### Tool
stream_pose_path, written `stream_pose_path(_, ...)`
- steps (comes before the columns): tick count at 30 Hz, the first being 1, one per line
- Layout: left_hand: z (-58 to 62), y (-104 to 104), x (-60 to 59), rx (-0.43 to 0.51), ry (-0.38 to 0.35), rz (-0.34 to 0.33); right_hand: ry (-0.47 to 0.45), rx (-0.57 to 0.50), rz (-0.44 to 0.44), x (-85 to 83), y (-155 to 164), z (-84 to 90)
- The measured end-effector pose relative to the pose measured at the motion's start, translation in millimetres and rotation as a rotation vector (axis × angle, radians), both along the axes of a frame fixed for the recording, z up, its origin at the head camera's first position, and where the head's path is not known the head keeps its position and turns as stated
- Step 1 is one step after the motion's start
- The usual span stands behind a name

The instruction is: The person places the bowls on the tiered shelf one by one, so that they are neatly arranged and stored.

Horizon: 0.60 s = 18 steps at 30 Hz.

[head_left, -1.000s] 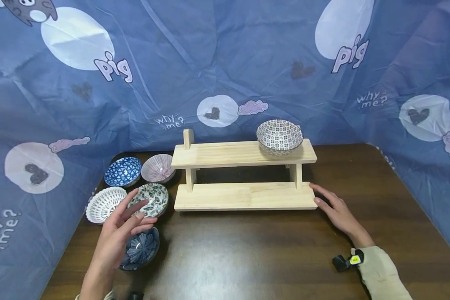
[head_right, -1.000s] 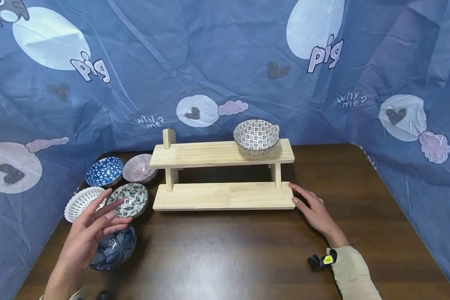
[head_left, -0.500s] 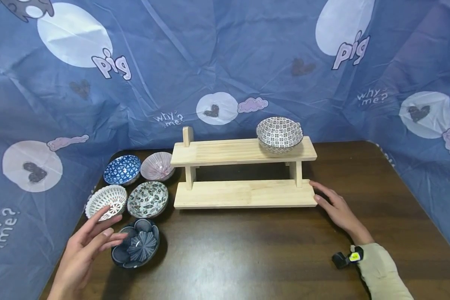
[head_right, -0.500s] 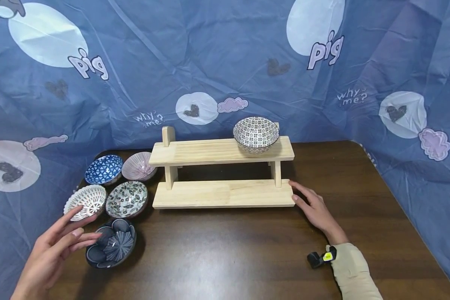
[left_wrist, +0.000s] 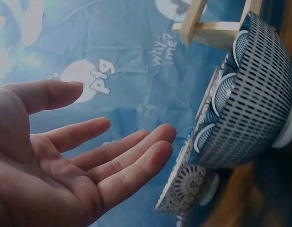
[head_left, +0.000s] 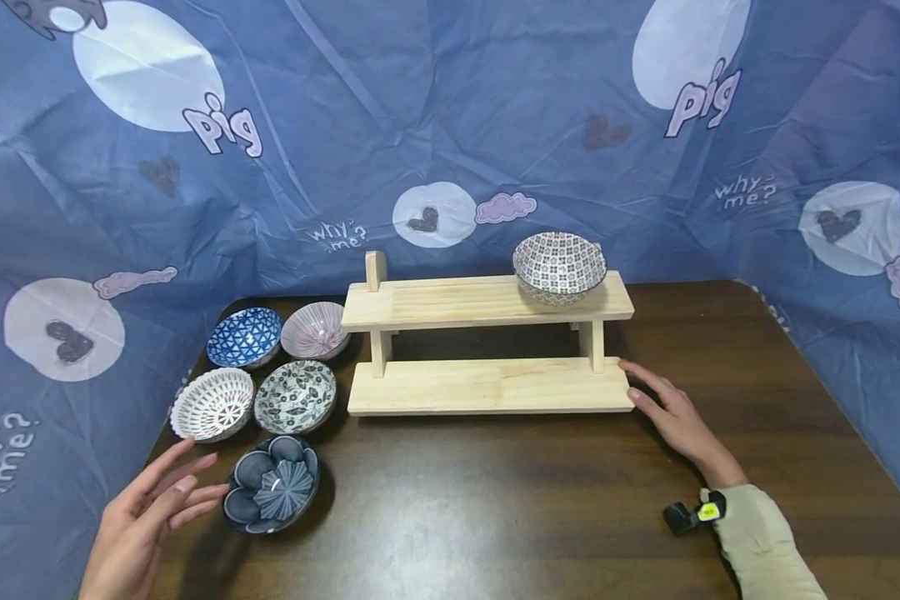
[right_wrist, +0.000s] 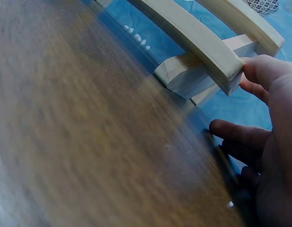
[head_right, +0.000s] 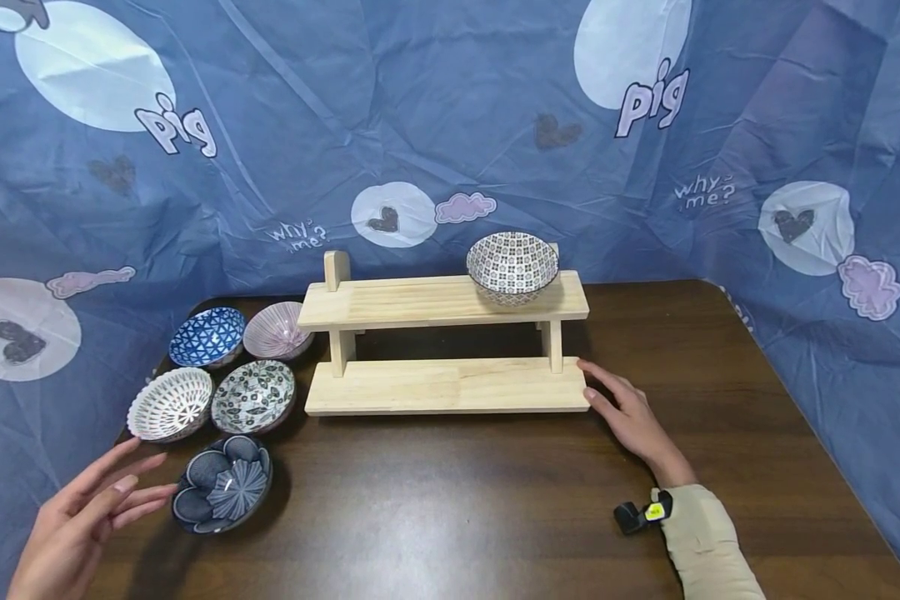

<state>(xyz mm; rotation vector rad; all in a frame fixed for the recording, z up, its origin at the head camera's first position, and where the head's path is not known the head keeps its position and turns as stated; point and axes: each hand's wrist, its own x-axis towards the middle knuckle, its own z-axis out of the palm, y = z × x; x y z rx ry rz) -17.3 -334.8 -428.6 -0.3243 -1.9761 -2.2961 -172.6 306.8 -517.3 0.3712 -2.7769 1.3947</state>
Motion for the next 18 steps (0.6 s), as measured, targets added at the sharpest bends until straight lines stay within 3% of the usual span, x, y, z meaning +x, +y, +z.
stream_pose_path(13, -18.7, -7, 5.4, 0.102, -0.033, 0.083, 0.017, -0.006, -0.001, 0.0, 1, -2.9)
stream_pose_path(18, -23.1, -6, 6.2, 0.035, -0.113, 0.147, 0.026, -0.001, -0.005, -0.2, 1, -2.3)
